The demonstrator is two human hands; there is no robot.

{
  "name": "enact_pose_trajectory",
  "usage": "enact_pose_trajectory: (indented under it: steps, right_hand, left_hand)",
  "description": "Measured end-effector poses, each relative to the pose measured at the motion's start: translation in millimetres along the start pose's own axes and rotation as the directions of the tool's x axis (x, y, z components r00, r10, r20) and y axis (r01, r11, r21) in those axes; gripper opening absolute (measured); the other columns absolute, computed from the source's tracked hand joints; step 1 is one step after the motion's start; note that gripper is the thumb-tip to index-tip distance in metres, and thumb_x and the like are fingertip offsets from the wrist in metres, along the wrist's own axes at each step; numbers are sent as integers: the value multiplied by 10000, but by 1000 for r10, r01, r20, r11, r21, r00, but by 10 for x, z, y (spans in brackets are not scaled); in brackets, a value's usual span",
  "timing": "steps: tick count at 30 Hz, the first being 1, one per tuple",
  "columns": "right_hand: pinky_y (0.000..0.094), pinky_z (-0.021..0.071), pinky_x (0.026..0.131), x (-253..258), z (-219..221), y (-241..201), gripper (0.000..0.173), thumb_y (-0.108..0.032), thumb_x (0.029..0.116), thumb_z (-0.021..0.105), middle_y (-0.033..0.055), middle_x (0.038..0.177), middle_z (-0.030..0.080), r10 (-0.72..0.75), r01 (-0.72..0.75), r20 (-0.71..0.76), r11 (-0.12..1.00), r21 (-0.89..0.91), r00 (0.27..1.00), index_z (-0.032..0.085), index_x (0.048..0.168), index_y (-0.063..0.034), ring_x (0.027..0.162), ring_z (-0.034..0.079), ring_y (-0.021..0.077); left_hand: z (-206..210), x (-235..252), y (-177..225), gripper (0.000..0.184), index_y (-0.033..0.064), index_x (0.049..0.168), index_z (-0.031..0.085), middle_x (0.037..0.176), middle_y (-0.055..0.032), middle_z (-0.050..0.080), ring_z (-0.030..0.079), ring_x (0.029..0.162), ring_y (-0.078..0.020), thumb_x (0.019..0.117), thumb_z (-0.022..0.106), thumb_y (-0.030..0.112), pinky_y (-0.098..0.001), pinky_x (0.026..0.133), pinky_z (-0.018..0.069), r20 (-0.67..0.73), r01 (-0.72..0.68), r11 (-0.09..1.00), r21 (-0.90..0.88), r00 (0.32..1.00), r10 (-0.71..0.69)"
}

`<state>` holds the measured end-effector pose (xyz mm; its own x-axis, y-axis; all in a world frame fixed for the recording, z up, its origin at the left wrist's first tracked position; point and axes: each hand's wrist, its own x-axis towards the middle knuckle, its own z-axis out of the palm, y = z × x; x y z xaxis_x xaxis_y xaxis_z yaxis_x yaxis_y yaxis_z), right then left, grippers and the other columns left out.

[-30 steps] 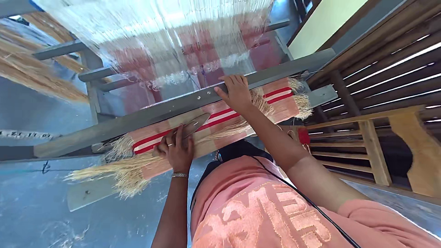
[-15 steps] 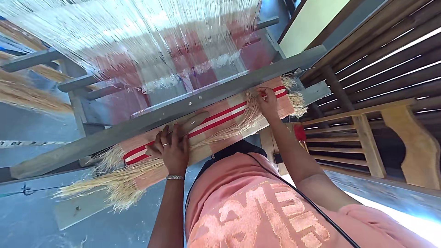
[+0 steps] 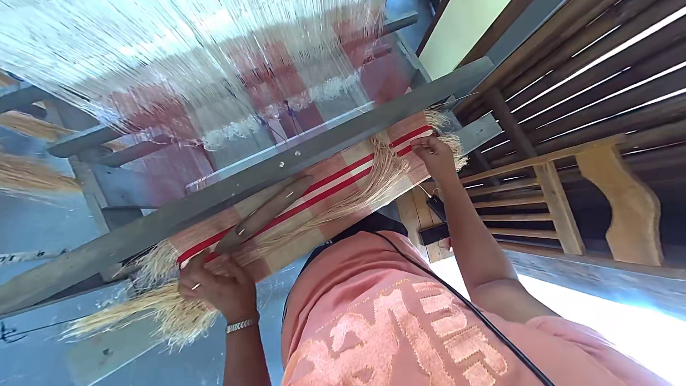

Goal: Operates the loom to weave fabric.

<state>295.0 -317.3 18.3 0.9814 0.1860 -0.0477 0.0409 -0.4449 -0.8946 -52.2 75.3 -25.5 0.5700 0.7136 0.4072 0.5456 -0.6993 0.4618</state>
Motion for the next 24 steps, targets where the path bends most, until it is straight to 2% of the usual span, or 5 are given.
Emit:
enact_pose_trajectory:
  steps: [8,15,18,21,24]
  right_hand:
    - [457,562,899,152,352,-93,317,-306,924,768,109,1094,723,68,-55,111,992,-115,992,727,1136,-73,985,688,227]
    - [254,500,634,338,40,89,245,-216,1038,569,5,972,639,387,-395,101,835,384,916,608,1236,-77,706,562,70]
    - [176,489,555,597,-722,236,206,-240,1062,494,-41,831,638,477,-414,22,736,536,879,621,1136,-96,611,562,22]
    - [247,600,858,773,-2007,159,203,-203,1094,418,20,1041,719,467,-254,-190,729,636,863,547,1192,-80,931,723,108]
    - [316,599,926,718,-3469,-280,231,-234,1113,405,39,1108,674,307,62,-515,812,581,801,502,1275,-100,1021,704,167]
  left_hand:
    - [-28,94,-287,407,-42,1340,558,1311,-294,580,507,1284,-453,1052,445,222,-500,1138,356,28,29,999,16,999,-30]
    - [160,22,-395,659,153,1591,373,1640,-173,347,290,1501,-460,1056,325,535,-664,1162,232,204,-12,980,200,979,-30]
    - [188,21,-435,655,170,1597,365,1649,-155,338,282,1508,-451,1058,337,541,-668,1167,225,199,-17,978,207,980,-25]
    - [189,8,-428,660,173,1594,371,1648,-146,344,286,1509,-444,1054,344,551,-663,1165,226,191,-10,978,209,981,-31]
    - [166,4,-403,650,166,1587,383,1646,-153,345,285,1509,-448,1057,346,539,-667,1167,223,196,4,979,202,980,-45]
